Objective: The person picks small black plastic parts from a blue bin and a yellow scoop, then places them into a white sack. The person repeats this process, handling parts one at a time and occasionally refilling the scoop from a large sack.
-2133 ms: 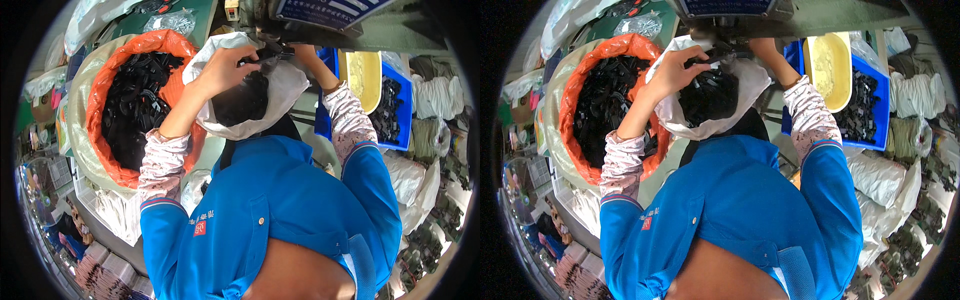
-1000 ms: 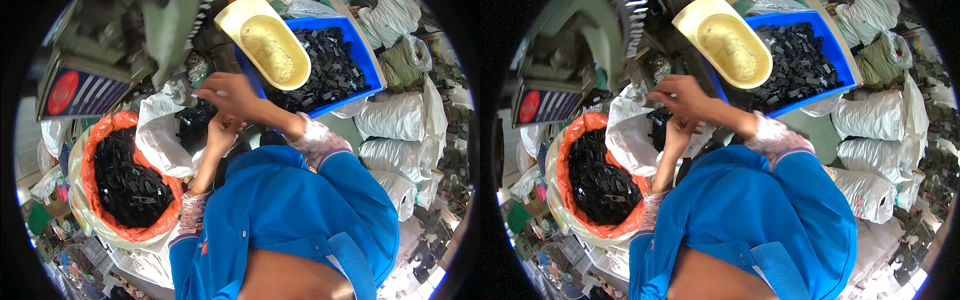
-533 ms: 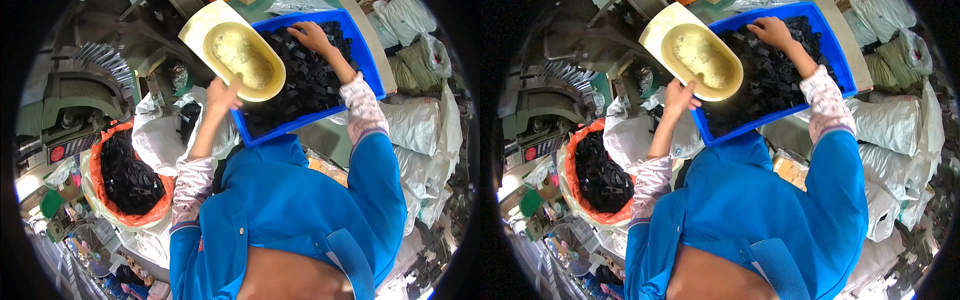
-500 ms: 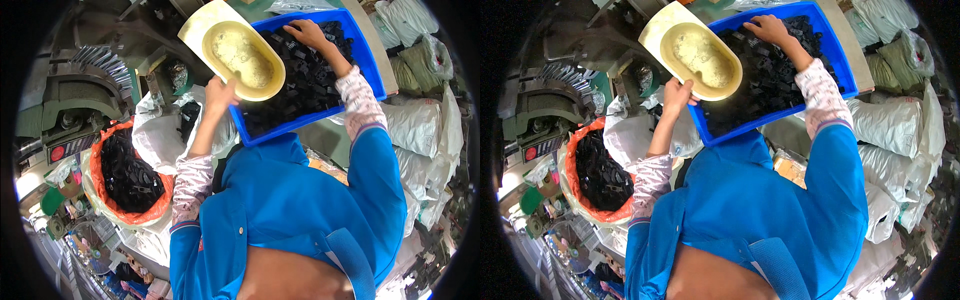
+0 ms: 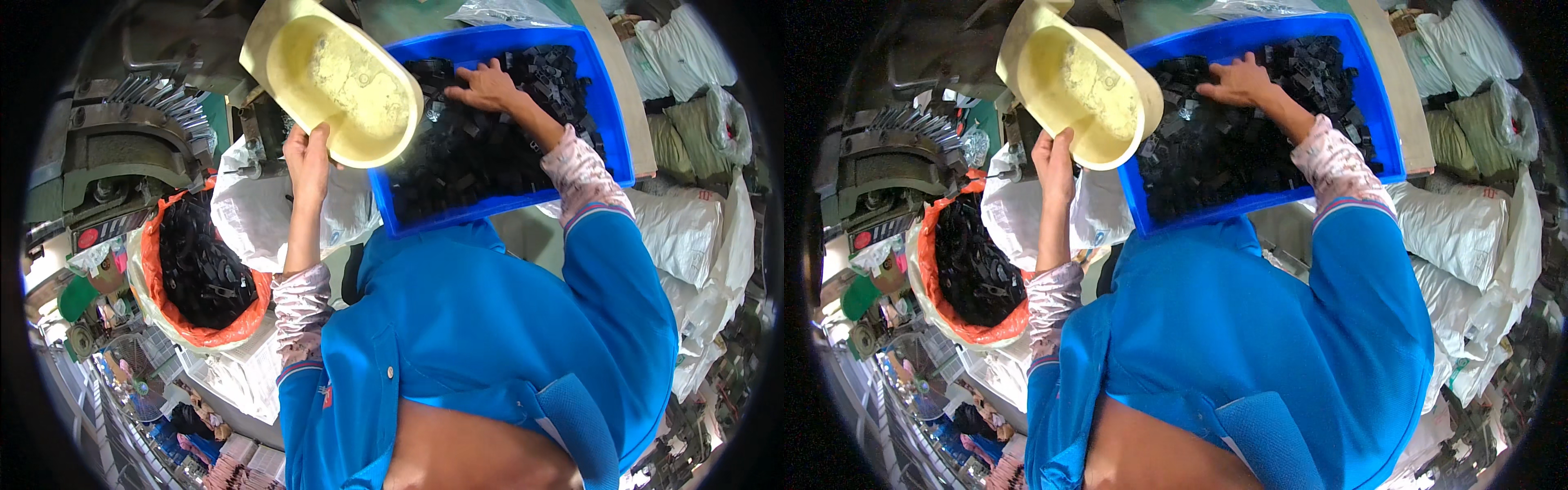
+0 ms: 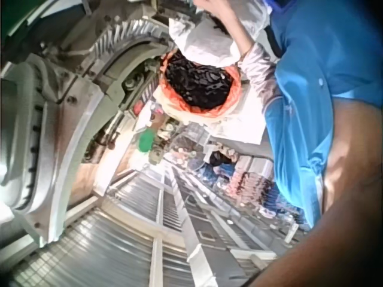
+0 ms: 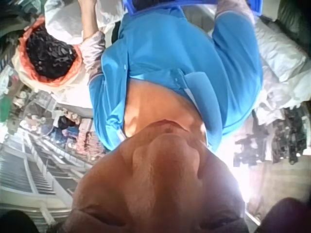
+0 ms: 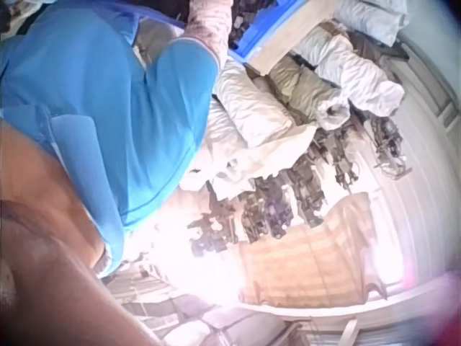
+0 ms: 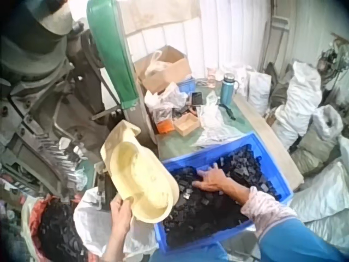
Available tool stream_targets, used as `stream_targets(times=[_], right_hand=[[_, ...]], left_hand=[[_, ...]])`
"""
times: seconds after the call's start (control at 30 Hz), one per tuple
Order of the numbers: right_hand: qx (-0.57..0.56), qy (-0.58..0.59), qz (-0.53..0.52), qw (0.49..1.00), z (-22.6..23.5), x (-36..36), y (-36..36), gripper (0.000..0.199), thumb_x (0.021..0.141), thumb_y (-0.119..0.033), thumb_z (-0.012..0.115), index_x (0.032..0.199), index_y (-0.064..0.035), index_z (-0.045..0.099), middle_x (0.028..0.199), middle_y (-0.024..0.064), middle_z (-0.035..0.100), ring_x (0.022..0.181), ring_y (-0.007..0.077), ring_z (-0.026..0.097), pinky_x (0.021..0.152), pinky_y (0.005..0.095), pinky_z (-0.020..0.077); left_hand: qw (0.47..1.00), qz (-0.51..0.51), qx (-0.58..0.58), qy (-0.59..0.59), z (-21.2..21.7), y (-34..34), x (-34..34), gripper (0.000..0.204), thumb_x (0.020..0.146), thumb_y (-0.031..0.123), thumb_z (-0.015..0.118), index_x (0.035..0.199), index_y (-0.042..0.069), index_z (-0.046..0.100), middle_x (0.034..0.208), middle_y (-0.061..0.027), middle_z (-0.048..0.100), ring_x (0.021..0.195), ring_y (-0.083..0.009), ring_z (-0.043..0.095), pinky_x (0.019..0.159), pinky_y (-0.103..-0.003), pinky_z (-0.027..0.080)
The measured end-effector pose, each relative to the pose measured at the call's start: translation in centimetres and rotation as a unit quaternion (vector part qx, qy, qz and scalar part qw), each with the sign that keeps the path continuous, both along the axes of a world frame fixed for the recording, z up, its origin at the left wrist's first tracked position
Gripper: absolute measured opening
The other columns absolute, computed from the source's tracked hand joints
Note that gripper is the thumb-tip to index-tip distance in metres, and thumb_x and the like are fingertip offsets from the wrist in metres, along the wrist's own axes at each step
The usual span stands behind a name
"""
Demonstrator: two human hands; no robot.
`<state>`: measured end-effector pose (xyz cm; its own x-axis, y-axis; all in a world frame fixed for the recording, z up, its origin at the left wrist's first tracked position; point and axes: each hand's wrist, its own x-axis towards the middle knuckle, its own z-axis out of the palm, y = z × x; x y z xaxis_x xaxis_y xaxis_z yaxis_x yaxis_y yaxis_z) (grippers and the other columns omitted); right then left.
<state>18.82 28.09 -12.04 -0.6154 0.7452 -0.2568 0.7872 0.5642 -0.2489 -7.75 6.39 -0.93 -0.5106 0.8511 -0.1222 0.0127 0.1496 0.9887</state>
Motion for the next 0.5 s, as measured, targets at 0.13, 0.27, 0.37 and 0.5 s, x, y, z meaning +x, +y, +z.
stream_targets(times=[0.13, 0.27, 0.37, 0.5], right_hand=[[-0.051, -0.017, 0.039, 0.998, 4.2, 1.2, -4.0, 0.074, 0.085, -0.067, 0.052, 0.139, -0.0166, 0.05, 0.125, 0.0268, 0.057, 0.12, 0.0484, 0.049, 0.099, 0.0581, 0.0409], [-0.036, 0.03, 0.087, 0.995, 6.6, 1.4, -2.9, 0.072, 0.087, -0.065, 0.053, 0.143, -0.0206, 0.047, 0.127, 0.0241, 0.058, 0.119, 0.0414, 0.054, 0.098, 0.0578, 0.0427], [0.078, 0.104, 0.128, 0.983, 4.2, -1.5, 0.6, 0.071, 0.089, -0.066, 0.049, 0.145, -0.0211, 0.046, 0.124, 0.023, 0.06, 0.117, 0.0402, 0.057, 0.097, 0.0568, 0.0436], [-0.014, -0.089, 0.136, 0.987, 0.9, -8.2, 1.7, 0.072, 0.089, -0.07, 0.04, 0.144, -0.0236, 0.049, 0.138, 0.0238, 0.051, 0.127, 0.0437, 0.047, 0.103, 0.0575, 0.0403]], left_hand=[[0.998, -0.025, 0.043, 0.024, 0.2, 0.6, -0.5, 0.021, 0.094, 0.008, 0.053, 0.108, -0.004, 0.063, 0.084, -0.0054, 0.065, 0.064, -0.0094, 0.058, 0.055, -0.025, 0.046], [0.994, -0.026, 0.08, 0.063, 1.3, 1.0, -1.1, 0.02, 0.094, 0.007, 0.054, 0.106, -0.004, 0.065, 0.086, -0.0046, 0.067, 0.069, -0.0075, 0.06, 0.062, -0.023, 0.049], [0.995, -0.048, 0.079, 0.025, 2.7, 1.4, -1.3, 0.022, 0.092, 0.007, 0.056, 0.107, -0.005, 0.066, 0.097, -0.0039, 0.069, 0.082, -0.0075, 0.06, 0.075, -0.023, 0.047], [0.994, -0.031, 0.102, 0.036, 4.1, 2.3, -0.9, 0.022, 0.092, 0.007, 0.057, 0.107, -0.004, 0.067, 0.096, -0.0036, 0.069, 0.08, -0.0067, 0.059, 0.074, -0.022, 0.047]])
